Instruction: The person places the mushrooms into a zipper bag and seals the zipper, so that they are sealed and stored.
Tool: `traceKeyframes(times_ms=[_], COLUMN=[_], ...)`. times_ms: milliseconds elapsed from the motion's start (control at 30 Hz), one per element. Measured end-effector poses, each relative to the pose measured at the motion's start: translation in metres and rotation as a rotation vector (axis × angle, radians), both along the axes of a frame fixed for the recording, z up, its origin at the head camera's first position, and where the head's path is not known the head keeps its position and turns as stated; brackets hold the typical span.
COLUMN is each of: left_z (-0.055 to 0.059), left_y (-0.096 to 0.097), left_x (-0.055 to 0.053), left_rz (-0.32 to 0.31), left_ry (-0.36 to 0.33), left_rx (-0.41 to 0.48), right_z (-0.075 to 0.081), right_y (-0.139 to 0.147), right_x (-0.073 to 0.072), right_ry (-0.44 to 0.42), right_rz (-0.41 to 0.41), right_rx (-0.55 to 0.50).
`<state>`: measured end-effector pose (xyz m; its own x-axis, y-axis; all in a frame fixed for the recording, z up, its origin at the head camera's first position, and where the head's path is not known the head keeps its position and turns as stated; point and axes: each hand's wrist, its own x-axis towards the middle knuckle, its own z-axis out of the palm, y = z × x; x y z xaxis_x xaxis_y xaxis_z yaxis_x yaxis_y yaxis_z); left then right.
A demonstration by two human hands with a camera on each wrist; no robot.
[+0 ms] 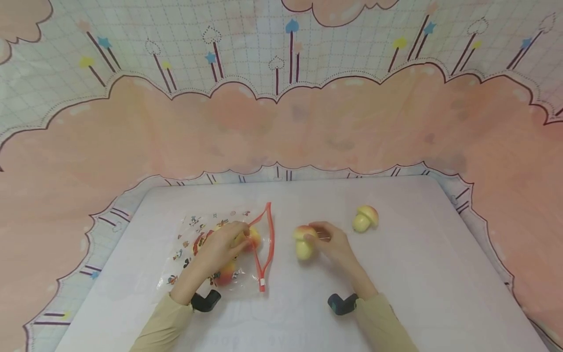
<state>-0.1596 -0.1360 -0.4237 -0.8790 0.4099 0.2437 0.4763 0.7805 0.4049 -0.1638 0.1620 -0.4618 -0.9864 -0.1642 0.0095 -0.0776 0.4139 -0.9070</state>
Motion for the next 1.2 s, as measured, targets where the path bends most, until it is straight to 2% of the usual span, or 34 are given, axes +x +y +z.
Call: traceKeyframes(times_ms=[267, 633, 733, 933, 1200], left_z=[-0.003, -0.006, -0.008, -0.009, -0.009], left_y=[-0.001, -0.001, -0.001, -0.001, -0.001], left_x=[0.0, 0.001, 0.0, -0.001, -0.001], left_rz=[-0.001, -0.006, -0.01, -0.021, -0.02], left_ry=[0.004, 0.028, 0.046, 0.084, 0.082], left_rx=[-0.012, -0.02, -0.029, -0.028, -0.021], right_z=[-0.004, -0.008, -0.011, -0.018, -0.027], right_y=[-0.028, -0.057, -0.065, -0.078, -0.09], right_x=[-0.002, -0.008, -0.011, -0.014, -0.013], right_ry=[-0.025, -0.081, -0.108, -0.104, -0.118], right_rz=[0.023, 0.003, -0.009, -0.018, -0.005], right_rx=[-0.043, -0.099, -0.128, -0.171, -0.189])
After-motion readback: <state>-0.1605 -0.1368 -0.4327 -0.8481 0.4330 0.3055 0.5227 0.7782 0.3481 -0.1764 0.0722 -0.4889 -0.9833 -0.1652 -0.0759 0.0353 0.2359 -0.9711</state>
